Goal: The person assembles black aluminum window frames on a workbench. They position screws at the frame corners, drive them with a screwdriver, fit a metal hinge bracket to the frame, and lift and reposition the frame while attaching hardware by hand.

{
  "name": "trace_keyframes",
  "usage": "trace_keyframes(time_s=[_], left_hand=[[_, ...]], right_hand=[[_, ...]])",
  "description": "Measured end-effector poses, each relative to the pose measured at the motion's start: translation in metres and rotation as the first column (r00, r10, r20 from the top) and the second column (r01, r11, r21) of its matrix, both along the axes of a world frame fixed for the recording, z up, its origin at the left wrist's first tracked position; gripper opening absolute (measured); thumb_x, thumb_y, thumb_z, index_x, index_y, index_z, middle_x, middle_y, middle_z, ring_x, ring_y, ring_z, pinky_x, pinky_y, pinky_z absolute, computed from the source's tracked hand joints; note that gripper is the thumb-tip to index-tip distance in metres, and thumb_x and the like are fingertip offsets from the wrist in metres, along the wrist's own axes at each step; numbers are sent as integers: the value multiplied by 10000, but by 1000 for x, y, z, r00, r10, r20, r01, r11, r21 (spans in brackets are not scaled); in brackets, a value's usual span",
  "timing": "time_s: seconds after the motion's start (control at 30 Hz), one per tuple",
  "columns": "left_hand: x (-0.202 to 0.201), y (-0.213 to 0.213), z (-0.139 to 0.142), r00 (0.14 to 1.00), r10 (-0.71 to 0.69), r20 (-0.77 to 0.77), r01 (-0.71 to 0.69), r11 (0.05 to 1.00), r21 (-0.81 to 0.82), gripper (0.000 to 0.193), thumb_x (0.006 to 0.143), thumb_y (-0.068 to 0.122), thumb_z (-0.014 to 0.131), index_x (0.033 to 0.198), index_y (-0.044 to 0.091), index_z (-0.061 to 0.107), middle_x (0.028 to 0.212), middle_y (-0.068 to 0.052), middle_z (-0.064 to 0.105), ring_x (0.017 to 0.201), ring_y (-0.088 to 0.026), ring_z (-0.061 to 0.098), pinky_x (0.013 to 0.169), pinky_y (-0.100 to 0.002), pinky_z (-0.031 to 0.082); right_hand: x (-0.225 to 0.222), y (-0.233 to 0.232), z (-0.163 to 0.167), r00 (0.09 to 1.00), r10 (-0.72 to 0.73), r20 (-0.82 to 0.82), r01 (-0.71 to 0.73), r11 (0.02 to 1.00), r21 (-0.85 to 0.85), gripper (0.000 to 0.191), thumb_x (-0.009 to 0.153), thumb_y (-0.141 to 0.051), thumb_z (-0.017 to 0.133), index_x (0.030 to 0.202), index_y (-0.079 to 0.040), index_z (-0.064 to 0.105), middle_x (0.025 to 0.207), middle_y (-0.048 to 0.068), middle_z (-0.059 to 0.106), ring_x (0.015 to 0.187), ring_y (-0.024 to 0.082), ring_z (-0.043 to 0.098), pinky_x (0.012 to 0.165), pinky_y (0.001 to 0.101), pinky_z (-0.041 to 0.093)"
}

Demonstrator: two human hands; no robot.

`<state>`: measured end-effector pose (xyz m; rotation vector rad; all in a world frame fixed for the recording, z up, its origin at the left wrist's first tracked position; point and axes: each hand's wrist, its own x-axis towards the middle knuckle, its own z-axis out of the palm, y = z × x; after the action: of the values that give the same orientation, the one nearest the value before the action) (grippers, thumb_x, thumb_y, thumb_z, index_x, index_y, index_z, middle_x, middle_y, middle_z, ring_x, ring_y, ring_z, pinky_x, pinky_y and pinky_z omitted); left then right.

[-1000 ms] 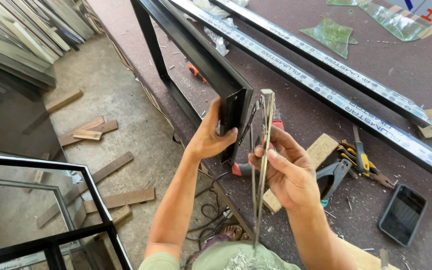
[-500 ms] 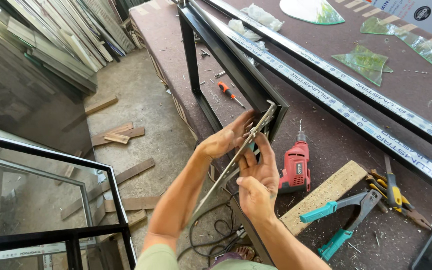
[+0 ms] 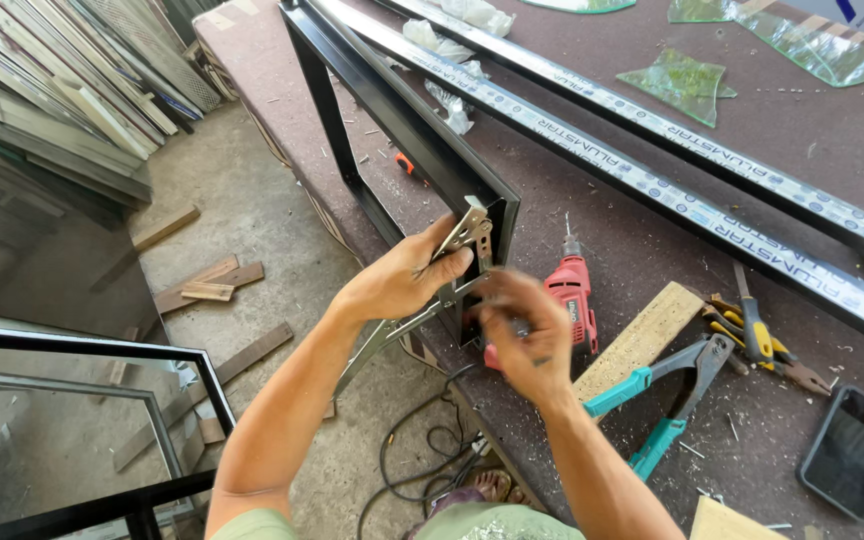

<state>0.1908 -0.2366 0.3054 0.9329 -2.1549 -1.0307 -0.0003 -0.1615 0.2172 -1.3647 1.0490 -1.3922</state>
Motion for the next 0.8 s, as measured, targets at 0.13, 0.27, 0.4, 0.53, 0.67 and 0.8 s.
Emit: trace_keyframes(time_s=[0.13,0.27,0.4,0.53,0.67,0.8], left_hand=[[-1,-1,7,999,-18,47,16,999,37,502,1053,322,549,1465,48,473,1144,-179,719,1053,-266,683,938,-398,523],[-1,2,24,992,21,125,-15,999,-48,422,1042,302,556,1373,43,524,1079,-203,731,996,-338,720,863,-421,535],[-3,12,37,975,93,200,-82,995,-65,363,1046,286,549,1314,41,548,1001,-229,717,954,-406,705,807,-445,537],[-5,18,48,963,143,231,-129,989,-75,305,1038,261,551,1236,30,562,935,-238,703,870,-417,701,768,-457,537],[-7,20,57,917,206,343,-166,976,-143,258,1046,247,577,1170,21,583,900,-261,689,885,-454,680,724,-480,522],[-11,25,59,917,228,327,-203,973,-110,238,1056,243,561,1095,8,556,851,-192,724,832,-387,725,712,-451,538]], right_hand=[[-15,-45,-22,988,-155,-10,140,917,-373,618,918,-235,772,1416,-5,489,1299,67,586,1137,156,585,929,317,507],[-6,-87,-52,961,252,113,-212,936,-281,486,1024,-351,698,1361,-23,576,1172,-19,632,1078,76,556,957,259,474],[10,-94,-82,945,264,195,-203,937,-284,484,1047,-429,684,1304,-27,601,1092,-52,607,986,51,511,875,236,447],[23,-95,-96,964,142,223,-73,954,-289,488,1028,-493,654,1205,-38,650,945,-82,573,856,34,473,734,220,397],[22,-97,-93,976,131,173,-66,939,-337,496,1027,-504,676,1168,-32,626,915,-78,550,819,46,457,705,239,396],[18,-95,-87,970,188,153,-123,926,-358,454,1077,-461,687,1164,-22,612,948,-46,550,852,75,460,730,276,411]])
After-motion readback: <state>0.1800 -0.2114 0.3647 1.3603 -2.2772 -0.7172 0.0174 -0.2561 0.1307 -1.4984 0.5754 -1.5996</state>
